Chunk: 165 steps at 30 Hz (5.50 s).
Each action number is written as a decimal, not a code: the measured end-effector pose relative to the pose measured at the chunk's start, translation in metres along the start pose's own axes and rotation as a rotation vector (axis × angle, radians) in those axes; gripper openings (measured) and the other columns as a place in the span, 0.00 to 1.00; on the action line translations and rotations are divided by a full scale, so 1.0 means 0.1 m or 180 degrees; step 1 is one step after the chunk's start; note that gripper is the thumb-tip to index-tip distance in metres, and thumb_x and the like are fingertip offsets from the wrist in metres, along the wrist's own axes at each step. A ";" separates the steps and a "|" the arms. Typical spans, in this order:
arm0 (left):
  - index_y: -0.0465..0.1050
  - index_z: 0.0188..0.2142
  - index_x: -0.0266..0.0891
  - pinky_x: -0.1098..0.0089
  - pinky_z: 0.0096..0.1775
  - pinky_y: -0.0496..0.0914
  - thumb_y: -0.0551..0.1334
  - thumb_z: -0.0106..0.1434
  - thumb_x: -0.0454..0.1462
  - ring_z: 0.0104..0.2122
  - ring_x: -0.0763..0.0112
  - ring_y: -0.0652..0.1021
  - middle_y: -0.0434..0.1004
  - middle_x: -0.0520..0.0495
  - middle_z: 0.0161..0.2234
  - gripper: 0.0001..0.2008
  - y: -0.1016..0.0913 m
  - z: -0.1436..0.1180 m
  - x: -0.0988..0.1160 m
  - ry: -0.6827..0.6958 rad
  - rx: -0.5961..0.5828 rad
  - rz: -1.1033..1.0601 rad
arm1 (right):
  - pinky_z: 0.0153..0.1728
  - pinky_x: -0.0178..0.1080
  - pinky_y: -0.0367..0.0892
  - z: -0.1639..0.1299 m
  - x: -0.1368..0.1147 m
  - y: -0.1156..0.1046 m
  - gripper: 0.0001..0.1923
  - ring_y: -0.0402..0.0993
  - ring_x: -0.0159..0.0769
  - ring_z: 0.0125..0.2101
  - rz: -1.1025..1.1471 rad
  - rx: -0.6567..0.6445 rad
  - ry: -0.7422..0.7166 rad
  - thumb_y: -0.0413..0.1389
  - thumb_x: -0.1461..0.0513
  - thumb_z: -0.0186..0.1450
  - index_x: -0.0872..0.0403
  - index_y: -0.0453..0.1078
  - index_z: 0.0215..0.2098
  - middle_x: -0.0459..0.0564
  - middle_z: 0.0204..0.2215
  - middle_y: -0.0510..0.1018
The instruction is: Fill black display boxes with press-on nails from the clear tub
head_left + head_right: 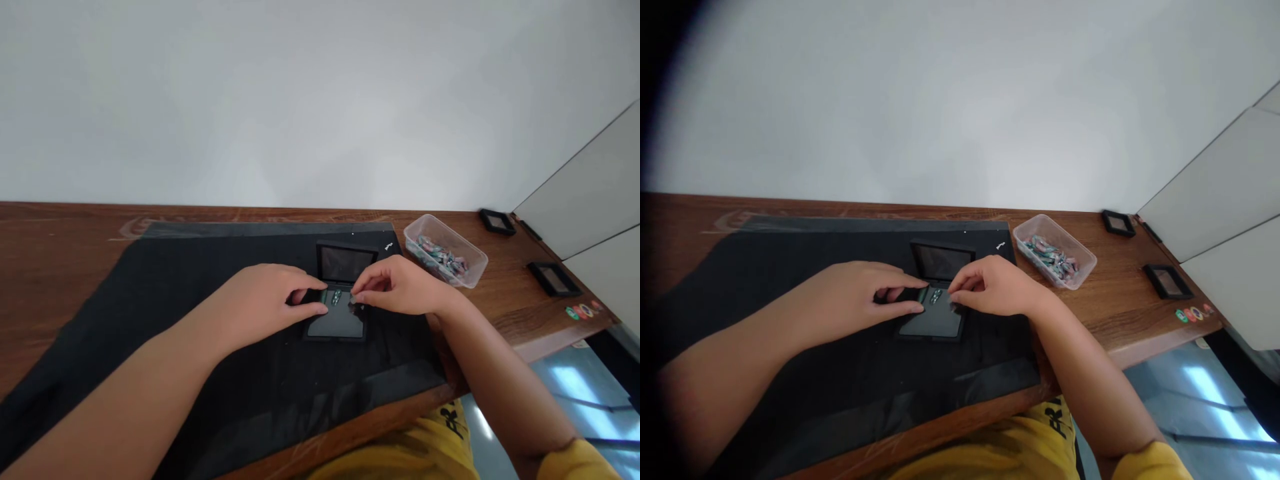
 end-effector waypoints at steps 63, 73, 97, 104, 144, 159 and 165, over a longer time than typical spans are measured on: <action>0.91 0.48 0.55 0.64 0.31 0.67 0.68 0.65 0.58 0.29 0.60 0.82 0.86 0.50 0.31 0.20 -0.03 0.01 0.13 -0.0304 -0.0212 0.0012 | 0.34 0.36 0.59 -0.03 -0.24 0.08 0.11 0.74 0.31 0.28 -0.1976 0.0368 0.0236 0.75 0.63 0.69 0.49 0.91 0.50 0.44 0.28 0.84; 0.90 0.44 0.55 0.66 0.26 0.65 0.70 0.65 0.54 0.24 0.64 0.80 0.84 0.54 0.27 0.14 -0.03 0.00 0.09 -0.0022 0.0115 -0.0091 | 0.34 0.37 0.57 -0.03 -0.22 0.05 0.07 0.71 0.32 0.28 -0.2114 0.0419 0.0429 0.72 0.64 0.71 0.48 0.89 0.47 0.44 0.27 0.81; 0.91 0.48 0.56 0.66 0.29 0.67 0.70 0.65 0.54 0.27 0.62 0.81 0.85 0.52 0.28 0.17 -0.03 0.00 0.08 -0.0071 0.0163 0.0060 | 0.36 0.36 0.52 -0.09 -0.27 0.05 0.04 0.68 0.32 0.30 -0.2119 0.0322 0.0264 0.66 0.67 0.74 0.52 0.81 0.42 0.43 0.29 0.79; 0.91 0.51 0.55 0.64 0.39 0.76 0.70 0.67 0.59 0.33 0.60 0.83 0.85 0.51 0.31 0.22 -0.13 -0.04 0.26 0.0293 0.0511 -0.0012 | 0.36 0.35 0.55 -0.10 -0.29 0.07 0.05 0.68 0.30 0.28 -0.1765 0.0331 -0.0204 0.66 0.67 0.75 0.52 0.81 0.42 0.40 0.27 0.77; 0.90 0.43 0.47 0.59 0.45 0.82 0.59 0.79 0.43 0.39 0.57 0.90 0.93 0.48 0.38 0.18 -0.12 -0.06 0.40 0.1125 0.1592 0.0471 | 0.35 0.35 0.54 -0.02 -0.20 0.14 0.04 0.66 0.30 0.28 -0.1414 0.0545 -0.0290 0.63 0.67 0.76 0.53 0.75 0.43 0.40 0.28 0.74; 0.91 0.39 0.50 0.58 0.40 0.80 0.58 0.77 0.47 0.36 0.55 0.89 0.93 0.48 0.36 0.21 -0.12 -0.05 0.37 0.0882 0.1293 0.0338 | 0.35 0.35 0.53 -0.03 -0.19 0.15 0.05 0.65 0.30 0.27 -0.1422 0.0508 -0.0425 0.63 0.67 0.76 0.52 0.75 0.42 0.39 0.27 0.73; 0.91 0.38 0.51 0.58 0.40 0.79 0.59 0.74 0.46 0.36 0.55 0.88 0.92 0.48 0.35 0.19 -0.14 -0.06 0.38 0.0649 0.1278 0.0230 | 0.35 0.35 0.54 -0.03 -0.20 0.16 0.04 0.65 0.30 0.27 -0.1485 0.0535 -0.0445 0.63 0.67 0.76 0.52 0.75 0.43 0.39 0.27 0.74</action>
Point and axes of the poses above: each hand's wrist, its own z-axis towards the middle knuckle, its own y-axis out of the palm, x = y × z, the point moved 3 cm from there along z, towards the middle knuckle
